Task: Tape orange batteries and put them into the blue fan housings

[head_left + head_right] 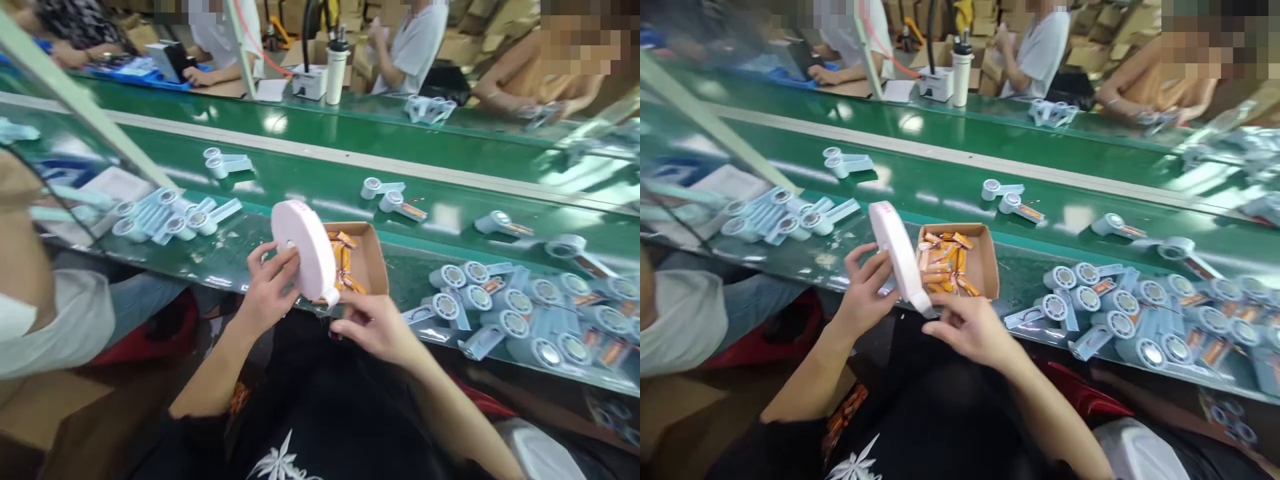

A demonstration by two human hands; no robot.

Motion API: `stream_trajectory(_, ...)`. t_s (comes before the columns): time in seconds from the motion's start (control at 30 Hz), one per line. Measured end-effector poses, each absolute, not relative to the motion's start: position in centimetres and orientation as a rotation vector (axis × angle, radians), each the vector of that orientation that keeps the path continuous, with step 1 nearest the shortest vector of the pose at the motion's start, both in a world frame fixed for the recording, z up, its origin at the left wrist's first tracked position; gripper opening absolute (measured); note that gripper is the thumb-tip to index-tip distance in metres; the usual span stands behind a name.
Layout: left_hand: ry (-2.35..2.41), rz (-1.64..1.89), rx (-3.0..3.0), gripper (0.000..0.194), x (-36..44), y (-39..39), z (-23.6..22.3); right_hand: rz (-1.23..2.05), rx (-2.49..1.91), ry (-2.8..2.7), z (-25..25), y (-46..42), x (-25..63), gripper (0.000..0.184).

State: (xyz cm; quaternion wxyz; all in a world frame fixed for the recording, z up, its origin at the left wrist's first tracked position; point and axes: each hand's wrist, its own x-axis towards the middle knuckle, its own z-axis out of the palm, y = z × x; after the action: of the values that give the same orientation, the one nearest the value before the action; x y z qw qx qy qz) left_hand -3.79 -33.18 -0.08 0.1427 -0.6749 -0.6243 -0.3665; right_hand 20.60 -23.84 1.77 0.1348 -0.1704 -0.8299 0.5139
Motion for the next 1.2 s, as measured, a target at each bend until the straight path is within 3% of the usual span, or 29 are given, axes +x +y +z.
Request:
stream_trajectory(0.1,-1.983,-1.277,-1.822,0.051,-4.8,-33.8,-0.9,1.412,-0.282,-2.583,1.7,-23.5,20.0,0.043)
stream_trajectory(0.2,-2.268,-1.719,-1.555,0.064,-5.7,-34.4,-1.7,1.462,-0.023,-2.856,1.1,-20.7,19.1,0.03)
stream_trajectory(0.3,-2.347,-1.959,-1.361,0.075,-6.0,-34.6,-2.3,1.192,-0.565,-2.784,0.5,-15.6,17.5,0.025)
stream_trajectory(0.4,-2.323,-1.826,-1.474,0.068,-5.6,-34.1,-2.6,0.741,-1.046,-2.7,-0.2,-10.9,14.8,0.03)
stream_trajectory(0.47,-2.289,-1.659,-1.633,0.063,-5.2,-33.6,-2.8,0.701,-1.084,-2.746,-0.7,-9.1,13.2,0.03)
stream_trajectory(0.57,-2.218,-1.412,-1.834,0.061,-4.9,-33.3,-3.1,0.756,-1.079,-2.7,-0.9,-8.3,12.9,0.022)
stream_trajectory(0.63,-2.128,-1.242,-1.897,0.063,-4.9,-33.2,-3.4,0.86,-1.086,-2.524,-0.6,-8.6,14.3,0.029)
stream_trajectory(0.77,-1.914,-0.954,-1.952,0.064,-4.9,-33.2,-3.2,1.471,-0.827,-1.814,0.9,-11.5,18.2,0.05)
stream_trajectory(0.83,-1.848,-0.864,-1.993,0.065,-4.6,-33.0,-2.7,1.628,-0.721,-1.697,1.9,-13.5,19.6,0.061)
stream_trajectory(1.1,-1.648,-0.593,-2.122,0.082,-3.7,-32.3,0.0,1.494,-0.682,-2.059,5.2,-16.7,20.7,0.054)
stream_trajectory(1.2,-1.601,-0.56,-2.158,0.087,-3.8,-32.1,1.2,1.623,-0.671,-2.128,5.0,-16.2,20.9,0.043)
